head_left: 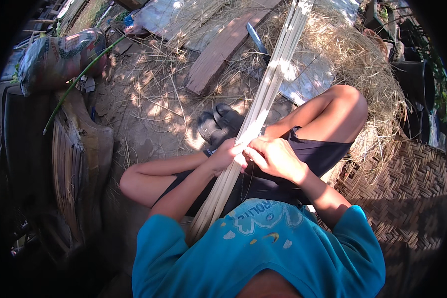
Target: The person sits on the ground and uses a knife to split long bamboo stalks into thin strips. They repeatedly scrape the strips against a wooden board to smooth them, then gather the finished strips into a bundle and tie them together.
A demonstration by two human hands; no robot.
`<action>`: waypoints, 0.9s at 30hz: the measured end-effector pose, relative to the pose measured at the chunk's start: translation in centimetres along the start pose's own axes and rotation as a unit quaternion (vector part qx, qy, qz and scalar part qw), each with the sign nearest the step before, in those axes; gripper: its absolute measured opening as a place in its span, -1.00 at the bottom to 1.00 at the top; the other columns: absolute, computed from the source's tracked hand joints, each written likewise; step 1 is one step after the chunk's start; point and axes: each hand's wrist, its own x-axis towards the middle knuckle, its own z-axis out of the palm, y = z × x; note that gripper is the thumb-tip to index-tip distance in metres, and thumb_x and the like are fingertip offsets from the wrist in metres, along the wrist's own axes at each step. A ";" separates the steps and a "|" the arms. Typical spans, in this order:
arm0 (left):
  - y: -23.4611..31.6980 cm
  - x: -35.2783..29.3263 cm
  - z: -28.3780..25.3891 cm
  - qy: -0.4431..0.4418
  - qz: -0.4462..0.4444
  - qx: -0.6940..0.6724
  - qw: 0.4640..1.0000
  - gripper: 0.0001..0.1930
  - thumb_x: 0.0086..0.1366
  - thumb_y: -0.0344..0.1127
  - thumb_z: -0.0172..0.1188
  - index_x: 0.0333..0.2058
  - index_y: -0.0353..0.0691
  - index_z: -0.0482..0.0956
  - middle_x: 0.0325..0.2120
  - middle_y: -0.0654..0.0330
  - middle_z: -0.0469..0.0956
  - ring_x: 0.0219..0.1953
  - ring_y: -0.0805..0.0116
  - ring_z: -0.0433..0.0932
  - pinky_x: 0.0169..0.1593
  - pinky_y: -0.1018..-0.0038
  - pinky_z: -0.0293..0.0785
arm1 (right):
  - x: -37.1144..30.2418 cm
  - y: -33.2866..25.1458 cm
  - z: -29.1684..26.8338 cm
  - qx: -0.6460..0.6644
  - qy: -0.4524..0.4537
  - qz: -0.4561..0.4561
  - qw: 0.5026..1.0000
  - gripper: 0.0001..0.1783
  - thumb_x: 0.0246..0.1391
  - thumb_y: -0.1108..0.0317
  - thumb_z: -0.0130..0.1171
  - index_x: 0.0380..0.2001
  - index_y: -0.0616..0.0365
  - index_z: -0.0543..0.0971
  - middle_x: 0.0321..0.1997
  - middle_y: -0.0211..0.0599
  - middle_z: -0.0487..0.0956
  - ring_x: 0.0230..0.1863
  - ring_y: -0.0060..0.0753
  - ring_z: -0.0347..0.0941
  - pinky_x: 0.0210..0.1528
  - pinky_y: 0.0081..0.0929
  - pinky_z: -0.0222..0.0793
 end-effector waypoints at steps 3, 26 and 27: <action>-1.3 1.1 -1.6 -0.006 -0.001 0.016 1.000 -0.63 0.52 -0.03 -0.01 -0.13 -0.26 0.52 -0.45 0.19 0.58 -0.50 0.45 0.58 -0.46 0.49 0.54 | 0.7 -0.6 0.3 0.172 0.001 0.058 0.983 -0.81 0.28 0.31 0.11 -0.28 0.23 0.58 -0.33 -0.09 0.66 -0.32 -0.16 0.64 -0.20 -0.32 0.54; -5.3 -0.5 -2.9 0.070 0.119 0.100 0.985 -0.53 0.41 -0.39 0.15 0.23 -0.41 0.35 0.01 0.17 0.56 0.03 0.49 0.53 0.09 0.51 0.46 | 1.7 3.3 1.8 -0.059 0.043 -0.076 0.994 -0.88 0.11 0.50 0.20 -0.27 0.28 0.61 -0.42 0.03 0.59 -0.42 0.13 0.56 -0.36 -0.15 0.48; -5.5 -0.6 -2.7 0.069 0.139 0.092 0.984 -0.53 0.42 -0.40 0.14 0.25 -0.40 0.36 0.02 0.20 0.55 0.02 0.51 0.53 0.08 0.52 0.46 | 1.7 3.6 1.8 -0.074 0.011 -0.064 0.995 -0.88 0.12 0.48 0.19 -0.28 0.28 0.61 -0.44 0.02 0.59 -0.42 0.12 0.57 -0.36 -0.13 0.48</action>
